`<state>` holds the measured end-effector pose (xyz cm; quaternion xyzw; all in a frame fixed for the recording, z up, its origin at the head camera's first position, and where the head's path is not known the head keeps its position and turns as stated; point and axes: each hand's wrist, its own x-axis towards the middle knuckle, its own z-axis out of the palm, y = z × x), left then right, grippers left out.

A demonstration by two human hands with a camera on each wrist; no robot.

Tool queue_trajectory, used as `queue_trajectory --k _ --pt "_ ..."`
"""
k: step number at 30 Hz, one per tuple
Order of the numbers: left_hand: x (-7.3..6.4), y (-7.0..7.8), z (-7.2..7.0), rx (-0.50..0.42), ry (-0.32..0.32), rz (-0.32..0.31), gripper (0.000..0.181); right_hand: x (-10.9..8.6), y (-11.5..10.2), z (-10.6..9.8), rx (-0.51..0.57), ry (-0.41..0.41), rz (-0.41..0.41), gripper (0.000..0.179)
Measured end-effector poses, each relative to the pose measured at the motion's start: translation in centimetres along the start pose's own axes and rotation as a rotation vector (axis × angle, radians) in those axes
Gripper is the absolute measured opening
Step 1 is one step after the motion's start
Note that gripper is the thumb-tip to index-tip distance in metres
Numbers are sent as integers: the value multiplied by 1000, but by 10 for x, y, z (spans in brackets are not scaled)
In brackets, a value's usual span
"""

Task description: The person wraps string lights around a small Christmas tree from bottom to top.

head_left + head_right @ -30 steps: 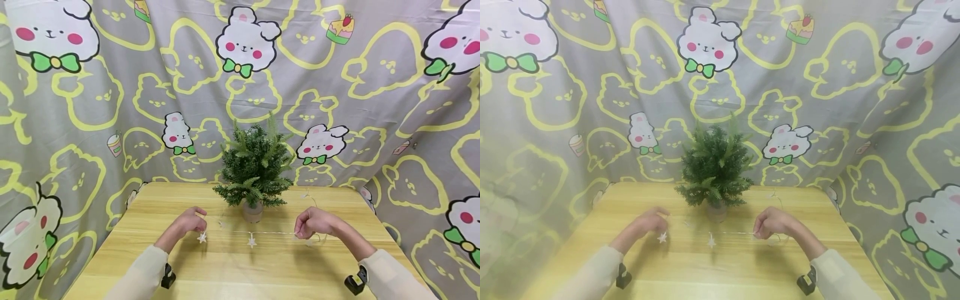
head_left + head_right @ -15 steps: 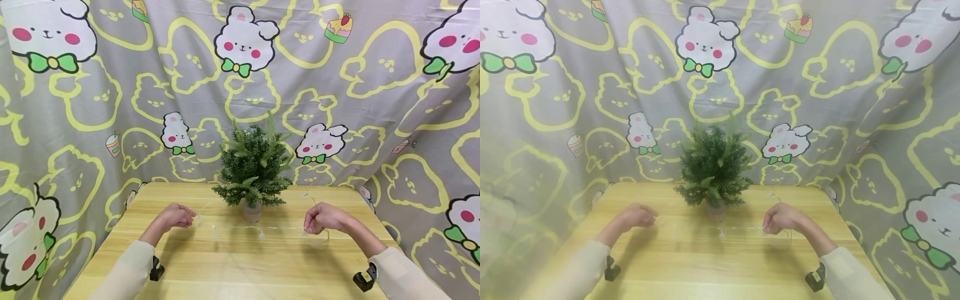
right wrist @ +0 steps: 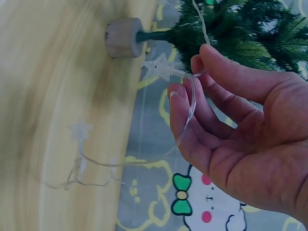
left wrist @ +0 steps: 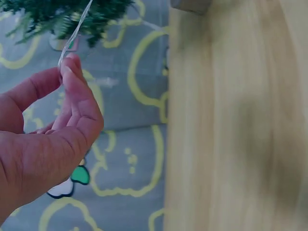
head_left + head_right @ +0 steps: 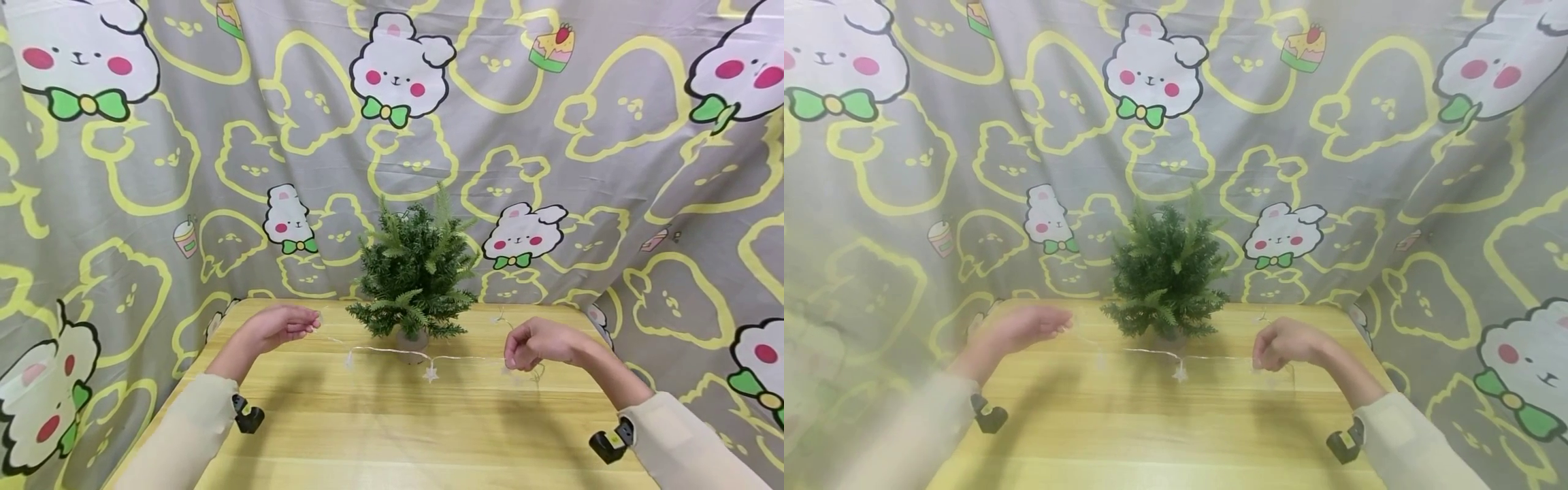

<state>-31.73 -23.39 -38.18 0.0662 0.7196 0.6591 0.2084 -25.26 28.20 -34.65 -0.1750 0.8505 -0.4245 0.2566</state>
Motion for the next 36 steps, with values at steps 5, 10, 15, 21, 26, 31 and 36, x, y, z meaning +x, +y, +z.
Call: queue_trajectory --k 5,10,15,21,26,31,36 --pt "-7 23 2 19 21 31 15 -8 -11 -8 -31 15 -6 10" --pt "-15 41 8 55 13 47 22 -16 -15 -18 -55 14 -22 15" --pt "-19 54 16 75 -6 55 36 -22 -18 -25 -44 27 -9 15" --pt "-19 65 25 55 -8 66 34 -30 -23 -34 -45 45 -14 16" --pt "-20 75 34 101 -10 93 31 -39 -25 -42 -59 53 -7 21" --pt "-18 81 43 135 -26 105 32 -46 -25 -52 -72 63 3 23" --pt "-16 86 46 174 -46 91 34 -53 -24 -64 -79 80 12 21"
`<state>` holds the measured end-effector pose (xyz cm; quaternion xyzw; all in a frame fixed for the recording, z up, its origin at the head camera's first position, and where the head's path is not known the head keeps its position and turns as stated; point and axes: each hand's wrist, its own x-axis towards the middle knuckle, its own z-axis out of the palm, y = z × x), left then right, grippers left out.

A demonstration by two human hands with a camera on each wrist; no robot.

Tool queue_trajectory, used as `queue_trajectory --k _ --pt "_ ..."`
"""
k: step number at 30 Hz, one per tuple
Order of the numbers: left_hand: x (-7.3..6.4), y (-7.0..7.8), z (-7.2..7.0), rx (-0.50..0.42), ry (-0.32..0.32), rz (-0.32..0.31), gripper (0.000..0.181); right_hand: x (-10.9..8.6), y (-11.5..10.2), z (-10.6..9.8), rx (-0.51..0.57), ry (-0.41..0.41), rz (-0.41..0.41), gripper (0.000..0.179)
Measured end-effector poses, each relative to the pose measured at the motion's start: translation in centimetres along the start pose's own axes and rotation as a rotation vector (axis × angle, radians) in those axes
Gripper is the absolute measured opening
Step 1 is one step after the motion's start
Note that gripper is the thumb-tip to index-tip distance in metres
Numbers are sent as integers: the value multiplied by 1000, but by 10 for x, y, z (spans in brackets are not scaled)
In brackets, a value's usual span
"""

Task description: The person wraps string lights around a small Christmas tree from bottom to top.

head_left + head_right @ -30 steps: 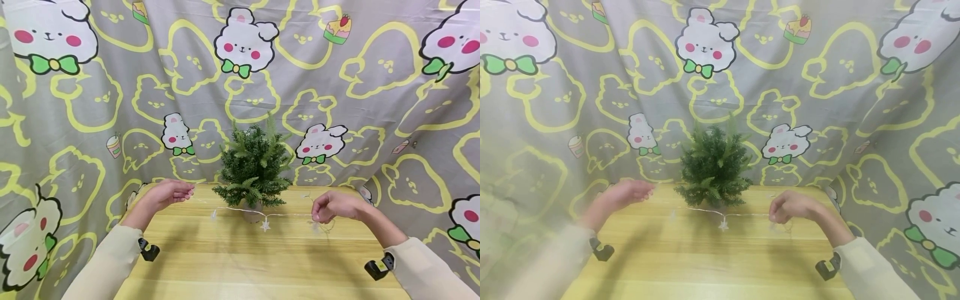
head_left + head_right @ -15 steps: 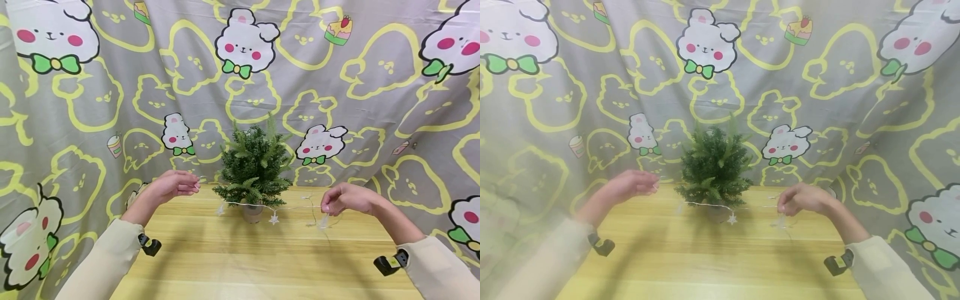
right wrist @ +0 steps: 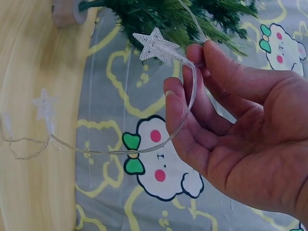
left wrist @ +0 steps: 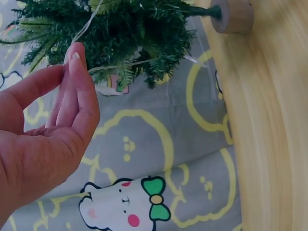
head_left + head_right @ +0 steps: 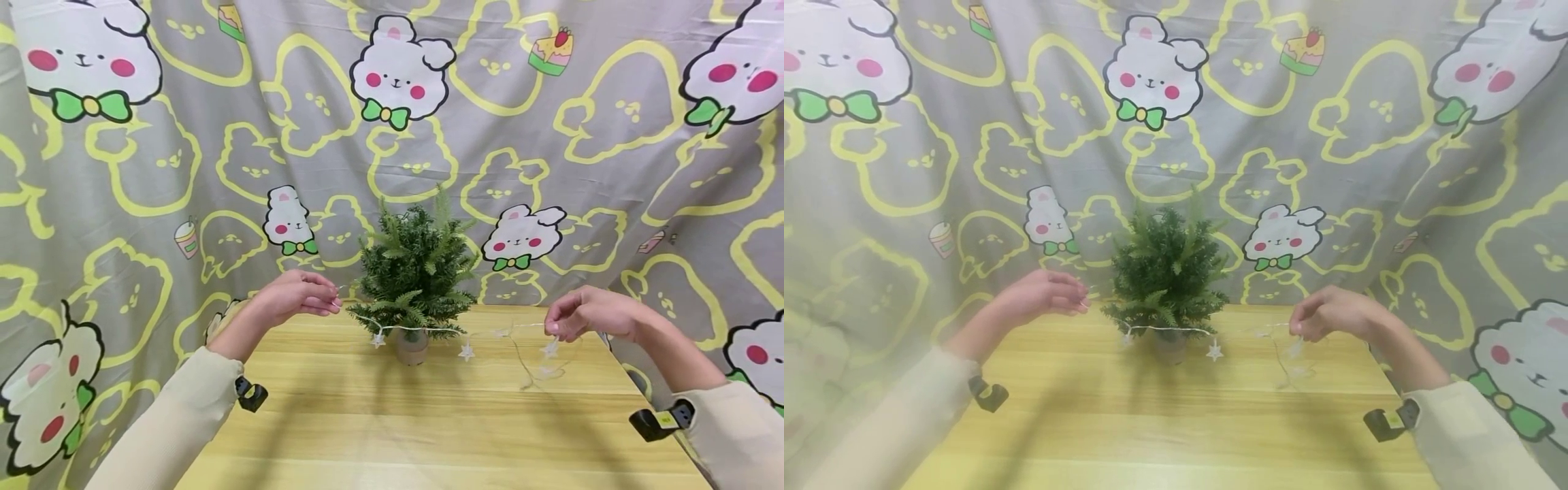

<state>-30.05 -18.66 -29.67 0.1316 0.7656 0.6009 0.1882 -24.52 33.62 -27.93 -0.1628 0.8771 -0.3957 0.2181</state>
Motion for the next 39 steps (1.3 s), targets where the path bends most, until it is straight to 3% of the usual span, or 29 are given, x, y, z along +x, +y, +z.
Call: queue_trajectory --k 7,18,25,29,33,39 --pt "3 4 9 37 -35 -9 35 -5 8 -11 32 45 26 21" --pt "12 4 40 73 -132 -61 37 1 9 -12 36 239 78 33" --pt "19 8 47 88 -78 -46 38 2 8 -11 38 309 78 34" --pt "21 3 47 133 -19 -78 33 2 7 -10 50 323 82 34" --pt "26 -6 48 114 19 -98 35 4 8 -8 48 323 81 35" --pt "31 -10 52 61 -13 -91 38 4 6 -7 35 330 79 37"
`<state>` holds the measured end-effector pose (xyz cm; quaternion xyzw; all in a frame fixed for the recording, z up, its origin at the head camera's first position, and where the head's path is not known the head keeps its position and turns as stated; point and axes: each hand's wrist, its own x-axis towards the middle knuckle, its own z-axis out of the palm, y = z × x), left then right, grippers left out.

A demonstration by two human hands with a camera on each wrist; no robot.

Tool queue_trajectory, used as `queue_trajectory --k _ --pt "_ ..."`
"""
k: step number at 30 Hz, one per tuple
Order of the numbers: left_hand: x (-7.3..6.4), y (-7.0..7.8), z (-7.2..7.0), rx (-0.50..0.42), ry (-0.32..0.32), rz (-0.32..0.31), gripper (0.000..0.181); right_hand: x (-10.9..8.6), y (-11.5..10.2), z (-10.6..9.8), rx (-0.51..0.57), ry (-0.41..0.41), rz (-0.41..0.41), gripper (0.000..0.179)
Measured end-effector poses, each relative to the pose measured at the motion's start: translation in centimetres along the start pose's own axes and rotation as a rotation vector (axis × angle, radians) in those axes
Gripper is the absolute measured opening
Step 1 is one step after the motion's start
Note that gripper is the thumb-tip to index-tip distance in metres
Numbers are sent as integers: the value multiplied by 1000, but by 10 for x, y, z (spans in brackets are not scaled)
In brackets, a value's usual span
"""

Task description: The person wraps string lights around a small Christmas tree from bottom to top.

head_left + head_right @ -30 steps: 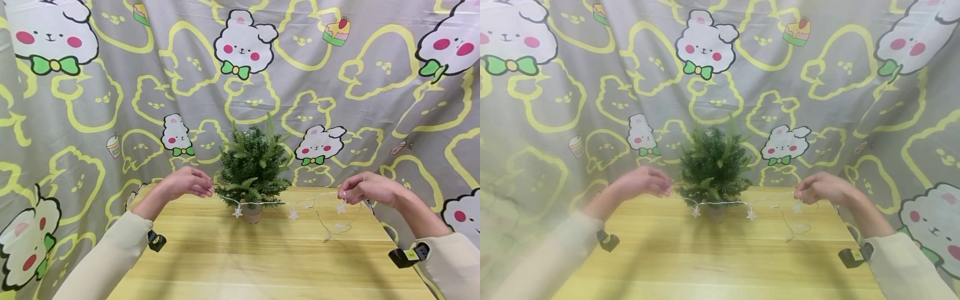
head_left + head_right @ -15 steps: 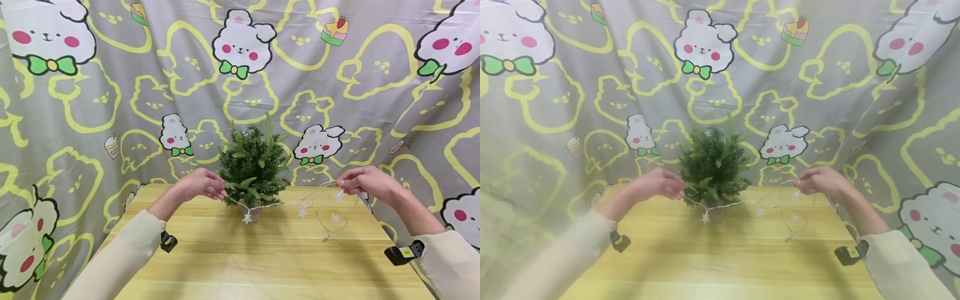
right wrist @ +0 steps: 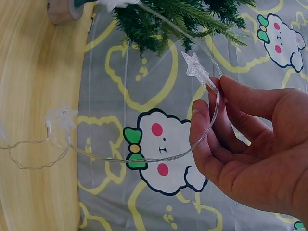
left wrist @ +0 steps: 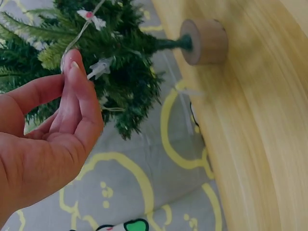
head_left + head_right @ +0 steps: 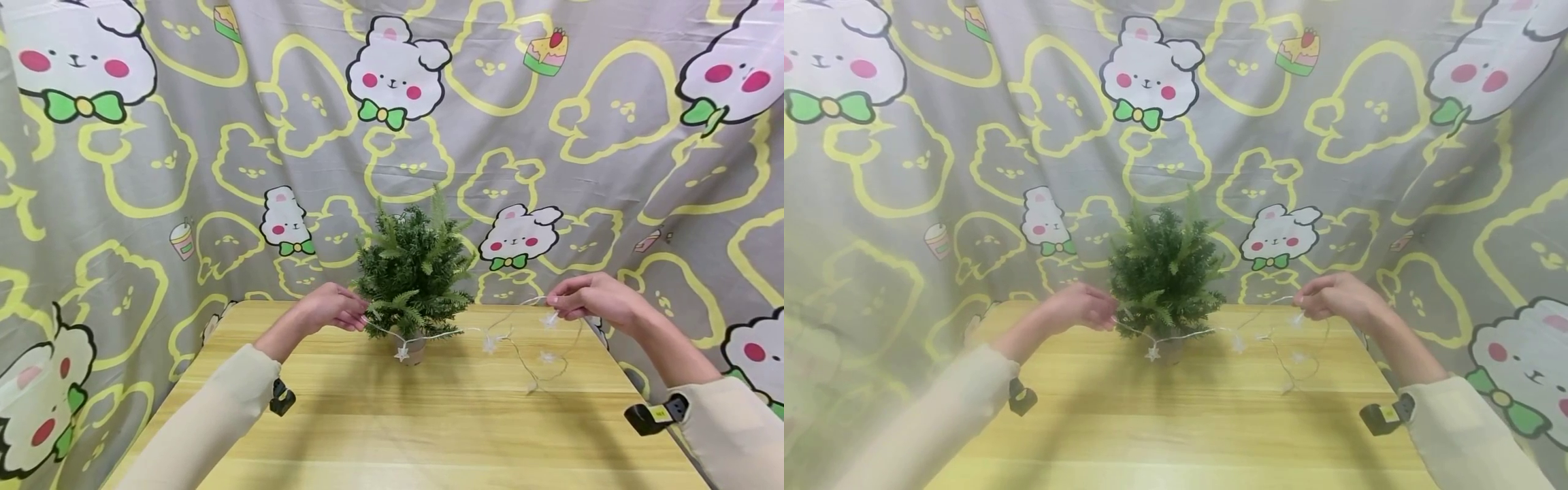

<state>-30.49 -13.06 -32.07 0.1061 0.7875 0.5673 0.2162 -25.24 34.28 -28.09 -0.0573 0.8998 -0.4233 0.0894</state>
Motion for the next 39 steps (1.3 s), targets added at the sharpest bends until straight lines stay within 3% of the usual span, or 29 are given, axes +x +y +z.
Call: queue_trajectory --k 9,16,24,32,36,39 --pt "3 4 7 -19 -71 -23 38 -2 0 1 -9 -2 -7 36" --pt "6 3 13 -22 -125 -82 32 -1 3 2 -8 -8 2 37" --pt "6 3 17 56 -240 -80 37 0 6 3 0 -9 9 36" --pt "2 0 16 37 -256 -75 39 -1 4 2 7 -12 10 36" --pt "-9 6 20 143 -301 -77 31 -2 0 -1 11 -18 3 34" --pt "-20 16 32 289 -394 -59 26 -4 -5 -3 7 -18 -14 33"
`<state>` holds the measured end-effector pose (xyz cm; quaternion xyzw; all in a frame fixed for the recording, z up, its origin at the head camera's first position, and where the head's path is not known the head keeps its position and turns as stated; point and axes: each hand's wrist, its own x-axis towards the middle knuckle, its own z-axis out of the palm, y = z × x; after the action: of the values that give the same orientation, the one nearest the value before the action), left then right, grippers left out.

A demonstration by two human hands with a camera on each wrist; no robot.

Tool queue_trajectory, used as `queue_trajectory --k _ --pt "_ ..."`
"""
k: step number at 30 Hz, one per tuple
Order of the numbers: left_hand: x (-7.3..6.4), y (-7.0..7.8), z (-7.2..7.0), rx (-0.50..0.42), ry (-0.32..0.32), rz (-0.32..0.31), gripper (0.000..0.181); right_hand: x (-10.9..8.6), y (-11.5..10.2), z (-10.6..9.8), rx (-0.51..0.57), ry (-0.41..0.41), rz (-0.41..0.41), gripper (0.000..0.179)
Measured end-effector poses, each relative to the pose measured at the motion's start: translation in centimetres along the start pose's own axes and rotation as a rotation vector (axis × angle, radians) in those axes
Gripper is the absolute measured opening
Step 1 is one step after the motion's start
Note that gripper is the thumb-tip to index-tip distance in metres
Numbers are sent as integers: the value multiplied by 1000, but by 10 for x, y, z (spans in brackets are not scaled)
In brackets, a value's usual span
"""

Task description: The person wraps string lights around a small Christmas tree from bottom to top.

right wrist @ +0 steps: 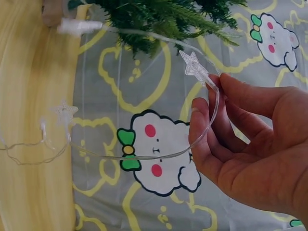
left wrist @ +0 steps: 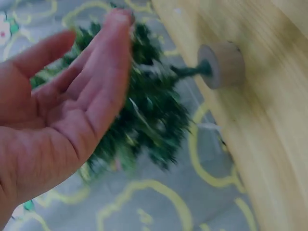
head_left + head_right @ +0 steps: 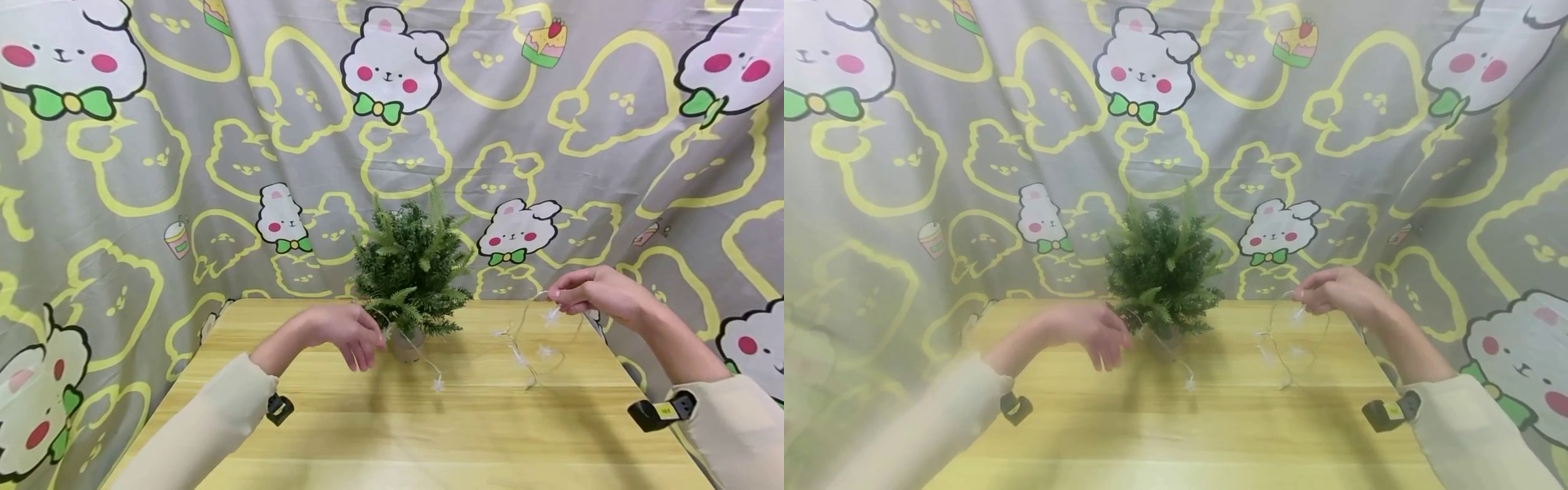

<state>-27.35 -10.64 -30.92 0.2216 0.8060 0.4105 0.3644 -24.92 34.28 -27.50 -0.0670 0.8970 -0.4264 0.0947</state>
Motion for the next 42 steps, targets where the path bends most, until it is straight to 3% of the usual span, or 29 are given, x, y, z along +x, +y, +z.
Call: queue_trajectory --k 3,5,13,17,21,24,31,36,42 --pt "-2 19 16 113 -62 45 25 -4 -7 -2 -17 3 -17 32" --pt "2 32 25 137 -58 83 26 -5 -12 -3 -19 5 -21 32" --pt "34 78 59 163 154 223 28 -7 -34 -3 -54 20 -29 35" --pt "54 103 69 146 197 253 35 -7 -41 -4 -41 11 -35 34" --pt "76 121 70 79 219 246 40 -6 -46 -4 -6 0 -39 35" --pt "90 126 67 32 194 238 39 -6 -47 -4 16 -4 -39 36" --pt "106 130 67 35 44 196 25 -4 -47 -6 36 7 -48 32" --pt "105 134 67 65 -21 178 10 -2 -45 -5 85 -1 -53 29" --pt "88 152 53 44 -41 174 7 -1 -40 -5 130 -4 -58 24"
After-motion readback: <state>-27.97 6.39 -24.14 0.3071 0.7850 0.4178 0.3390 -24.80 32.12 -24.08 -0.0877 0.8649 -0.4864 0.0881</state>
